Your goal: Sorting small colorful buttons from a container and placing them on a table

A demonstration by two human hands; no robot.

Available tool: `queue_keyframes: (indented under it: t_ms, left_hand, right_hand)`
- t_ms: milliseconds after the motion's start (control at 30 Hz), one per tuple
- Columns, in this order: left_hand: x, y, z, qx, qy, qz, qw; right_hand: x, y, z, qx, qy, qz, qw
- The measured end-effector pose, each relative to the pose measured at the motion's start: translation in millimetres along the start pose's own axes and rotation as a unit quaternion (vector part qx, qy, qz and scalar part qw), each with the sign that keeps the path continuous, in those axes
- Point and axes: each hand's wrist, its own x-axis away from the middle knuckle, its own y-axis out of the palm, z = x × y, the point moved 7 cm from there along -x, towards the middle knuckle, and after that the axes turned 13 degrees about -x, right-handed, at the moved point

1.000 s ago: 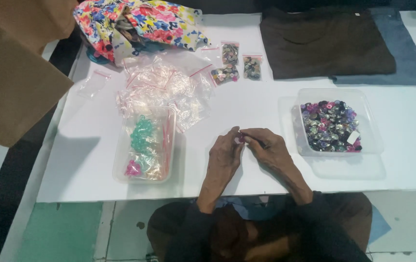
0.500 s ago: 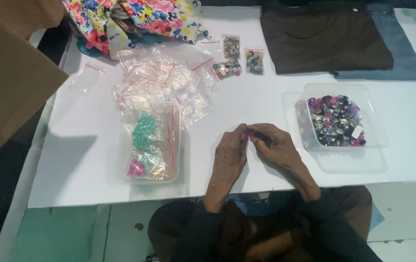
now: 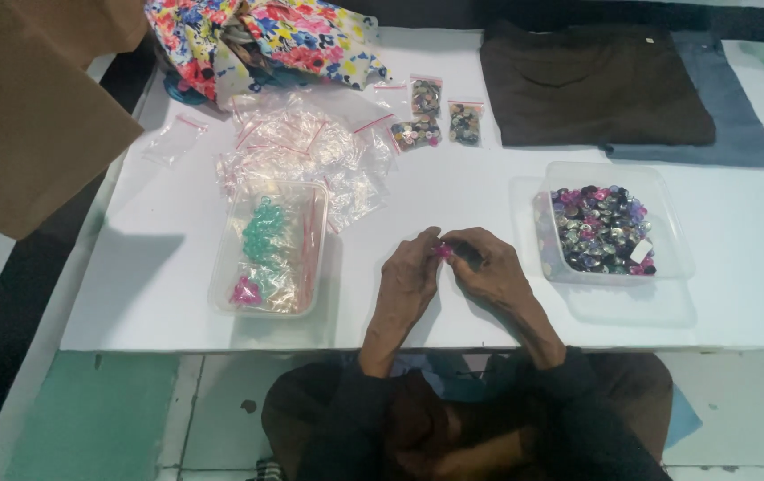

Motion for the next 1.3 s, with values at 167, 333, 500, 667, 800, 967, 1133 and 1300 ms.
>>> queue_keyframes:
  t_ms: [167,333,500,667,800,967,1133,1300]
  left_hand:
    - [2,7,-6,-0.005,-0.012,0.004,1.000]
    - [4,9,-5,-0.010,-0.012,0.005,1.000]
    - [-1,13,-3,0.013,-0.003,0.016,1.000]
    - [0,16,-4,-0.019,0.012,0.025,0.999]
    - [-1,13,1,-0.032,0.004,0.019,0.999]
    - [-2,-5,23,-0.014,0.015,-0.003,1.000]
    - [-3,3,15,-0.032,0.028,-0.005,0.999]
    - [1,12,-2,0.013,-0.037,-0.016,0.999]
  right_hand:
    - [1,-2,4,-0.017,-0.002,0.000,1.000]
    - [-3,0,20,0.001,-0.047,-0.004,0.999]
    - [-5,-7,27,-0.027,-0.047,0.034,0.998]
    - [-5,-8,23,-0.029,-0.048,0.045,0.997]
    - [-4,-6,19,-0.046,-0.074,0.046,0.995]
    - [-4,-4,17,-0.039,-0.087,0.043,0.995]
    - [-1,-5,16,-0.043,-0.087,0.063,0.993]
    - [1,-3,17,-0.040,-0.084,0.070,0.993]
